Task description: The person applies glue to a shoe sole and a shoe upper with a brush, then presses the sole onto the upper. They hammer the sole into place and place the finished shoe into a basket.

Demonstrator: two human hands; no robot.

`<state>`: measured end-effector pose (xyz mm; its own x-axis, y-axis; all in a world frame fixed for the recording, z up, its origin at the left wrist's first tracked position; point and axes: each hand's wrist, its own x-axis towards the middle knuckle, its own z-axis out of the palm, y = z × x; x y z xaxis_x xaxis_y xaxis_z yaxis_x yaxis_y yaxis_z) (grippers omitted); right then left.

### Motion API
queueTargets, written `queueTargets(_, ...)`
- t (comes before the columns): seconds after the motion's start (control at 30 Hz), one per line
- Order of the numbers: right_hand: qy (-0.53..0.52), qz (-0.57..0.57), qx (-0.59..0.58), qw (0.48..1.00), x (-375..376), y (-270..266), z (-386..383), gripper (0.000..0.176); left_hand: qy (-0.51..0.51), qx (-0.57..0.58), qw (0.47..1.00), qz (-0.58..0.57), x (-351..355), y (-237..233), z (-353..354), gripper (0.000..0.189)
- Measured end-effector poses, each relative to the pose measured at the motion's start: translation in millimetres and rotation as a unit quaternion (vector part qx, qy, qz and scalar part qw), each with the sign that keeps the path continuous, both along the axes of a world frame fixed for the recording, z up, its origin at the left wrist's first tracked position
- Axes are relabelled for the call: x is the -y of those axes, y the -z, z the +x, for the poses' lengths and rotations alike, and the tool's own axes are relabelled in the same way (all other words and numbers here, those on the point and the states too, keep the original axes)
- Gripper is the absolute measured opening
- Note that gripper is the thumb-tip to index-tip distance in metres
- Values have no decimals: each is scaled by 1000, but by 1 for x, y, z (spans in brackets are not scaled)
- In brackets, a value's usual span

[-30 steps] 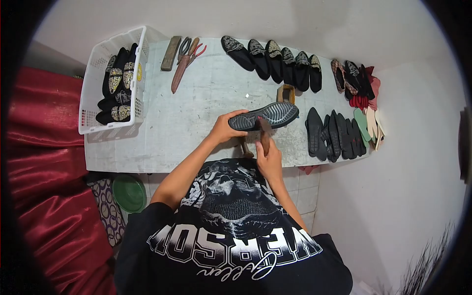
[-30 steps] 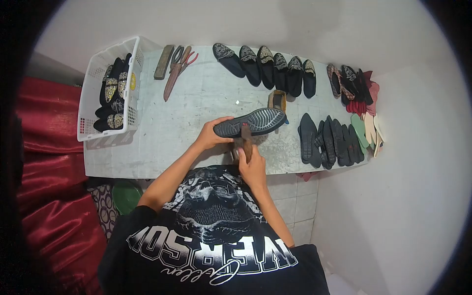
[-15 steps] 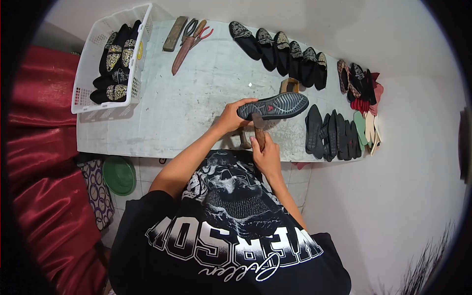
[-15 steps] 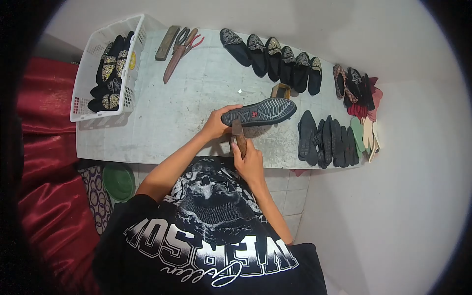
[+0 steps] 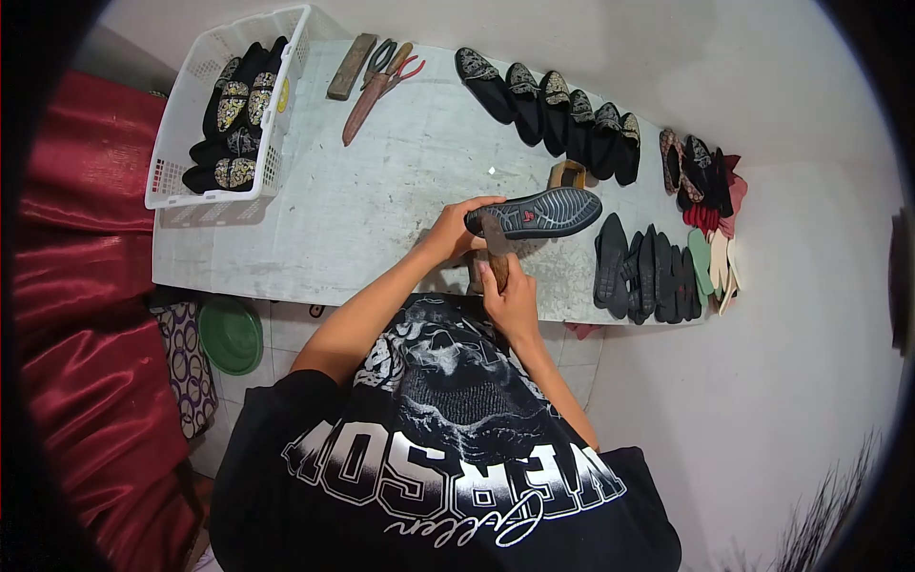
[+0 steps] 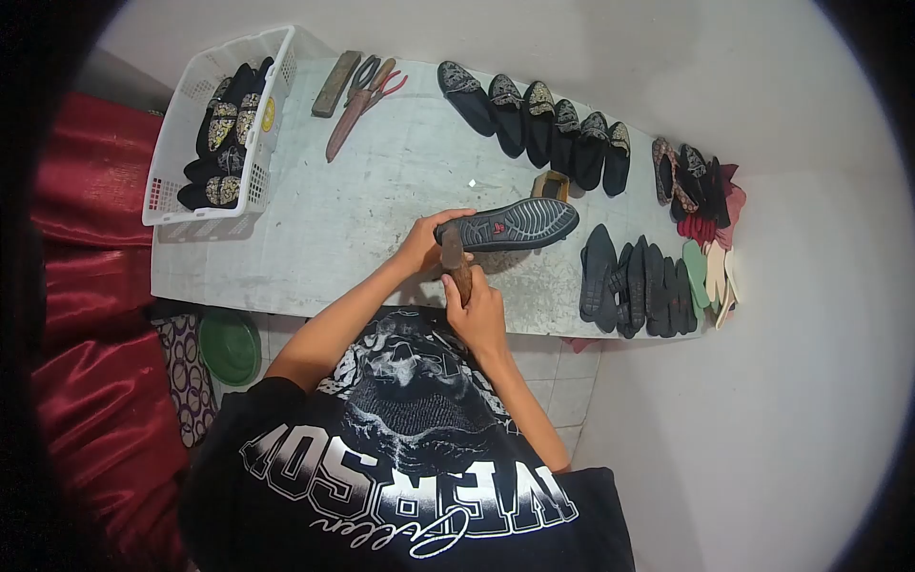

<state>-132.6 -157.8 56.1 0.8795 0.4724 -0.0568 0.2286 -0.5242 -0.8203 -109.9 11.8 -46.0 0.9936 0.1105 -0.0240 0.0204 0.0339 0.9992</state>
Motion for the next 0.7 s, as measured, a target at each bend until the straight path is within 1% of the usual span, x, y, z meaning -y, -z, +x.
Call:
queueTargets(0.03, 0, 0, 0, 1000, 0, 2, 2, 28, 20, -31, 999, -25, -1, -4, -2, 74)
queueTargets(0.1, -26, -80, 39, 996, 3, 8, 7, 26, 8, -28, 999, -13, 1, 0, -2, 73)
queueTargets(0.13, -22, -79, 42, 996, 3, 7, 6, 26, -3, -22, 1000, 0, 1, 1, 1, 72)
queueTargets(0.2, -9, 0, 14, 1000, 0, 4, 6, 27, 6, -28, 1000, -6, 0, 2, 2, 73)
queueTargets(0.23, -10, -1, 13, 1000, 1, 6, 8, 27, 11, -40, 999, -15, 0, 1, -1, 74)
queueTargets(0.3, -10, -66, 18, 998, 2, 10, 13, 30, 4, -47, 998, -36, 1, 4, -1, 75)
queueTargets(0.37, -8, -57, 10, 998, 3, 5, 16, 30, 2, -49, 997, -54, 0, 5, 2, 75)
queueTargets(0.43, -9, -48, -2, 999, 4, 4, 19, 31, -6, -23, 999, 35, 0, -3, -2, 77)
queueTargets(0.47, -12, -71, -2, 997, 5, 6, 23, 31, -7, -24, 999, 34, 0, -2, -3, 77)
queueTargets(0.53, -9, -92, -2, 996, 6, 4, 22, 31, 2, -56, 995, -79, -1, 1, -3, 76)
queueTargets(0.57, 2, -56, 1, 998, 5, 0, 22, 31, 6, -53, 996, -77, -2, 2, -1, 76)
queueTargets(0.6, 11, -20, 4, 1000, 5, -3, 23, 31, 3, -37, 999, -21, -4, 0, -2, 76)
queueTargets(0.63, 11, -20, 4, 1000, 6, -2, 24, 31, -3, -23, 999, 33, -4, -1, -5, 76)
queueTargets(0.7, 20, -55, 2, 998, 9, 1, 27, 31, -9, -36, 999, 24, -5, -3, -8, 76)
